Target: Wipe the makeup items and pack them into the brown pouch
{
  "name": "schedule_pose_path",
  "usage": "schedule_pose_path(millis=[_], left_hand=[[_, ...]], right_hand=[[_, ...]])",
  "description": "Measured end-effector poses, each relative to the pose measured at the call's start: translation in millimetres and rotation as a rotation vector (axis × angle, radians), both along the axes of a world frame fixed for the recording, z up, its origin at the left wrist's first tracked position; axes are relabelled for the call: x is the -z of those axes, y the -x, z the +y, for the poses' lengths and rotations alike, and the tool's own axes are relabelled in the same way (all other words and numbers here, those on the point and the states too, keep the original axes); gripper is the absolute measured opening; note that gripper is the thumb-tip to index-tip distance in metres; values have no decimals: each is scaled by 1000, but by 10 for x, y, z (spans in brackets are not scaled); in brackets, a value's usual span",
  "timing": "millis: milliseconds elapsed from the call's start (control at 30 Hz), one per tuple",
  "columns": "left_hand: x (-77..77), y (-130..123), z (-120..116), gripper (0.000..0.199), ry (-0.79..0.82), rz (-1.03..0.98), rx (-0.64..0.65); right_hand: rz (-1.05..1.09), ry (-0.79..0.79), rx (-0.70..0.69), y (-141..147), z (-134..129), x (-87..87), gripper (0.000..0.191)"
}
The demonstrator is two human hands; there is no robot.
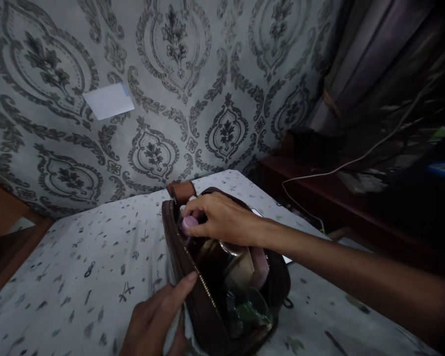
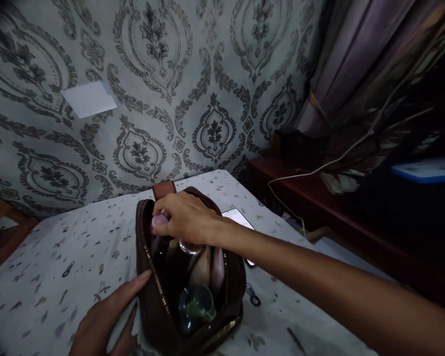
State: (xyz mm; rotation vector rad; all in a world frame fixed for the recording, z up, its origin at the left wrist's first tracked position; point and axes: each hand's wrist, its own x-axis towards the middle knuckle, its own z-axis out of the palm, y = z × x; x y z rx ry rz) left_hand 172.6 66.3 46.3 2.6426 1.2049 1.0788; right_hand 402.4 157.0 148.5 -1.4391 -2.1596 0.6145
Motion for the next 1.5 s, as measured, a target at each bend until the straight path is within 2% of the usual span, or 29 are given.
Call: schedule_pose_path(millis=[167, 300, 400, 500, 633, 733, 900, 1100, 1200, 1267, 1333, 1400, 1500], left_hand=[[-31, -53, -11, 48, 247, -185, -38], [-74, -64, 42, 44, 419, -373, -119], [-100, -28, 180, 48, 487, -468, -200], [-119, -9, 351, 52, 552, -518, -238], [-119, -72, 499, 56, 626, -531, -217], [-83, -142, 550, 53, 605, -546, -110], [-1, -209, 599, 50, 500, -469, 7], [26, -236, 609, 53, 423, -443, 23], [-12, -237, 575, 54, 471, -480, -5], [-45, -239, 544, 56, 522, -517, -32], [-69, -243, 517, 57, 557, -552, -50], [-75, -249, 503, 59, 571, -583, -52], [-53, -269, 507, 62, 589, -629, -37]], right_hand=[[-41, -7, -60, -19, 59, -3, 12], [173, -64, -59, -188, -10, -4, 23], [263, -197, 48, -369, -202, -7, 24], [203, -315, 178, -474, -459, 51, 23], [116, -408, 144, -444, -704, 206, 24], [99, -437, 96, -390, -757, 262, 29], [90, -433, 64, -354, -737, 242, 30], [176, -449, 114, -323, -725, 320, 27], [318, -479, 238, -368, -777, 429, 29], [443, -467, 352, -419, -871, 536, 37], [554, -403, 387, -463, -1008, 665, 52], [590, -334, 309, -474, -1149, 793, 74], [481, -297, 208, -394, -1263, 936, 103]])
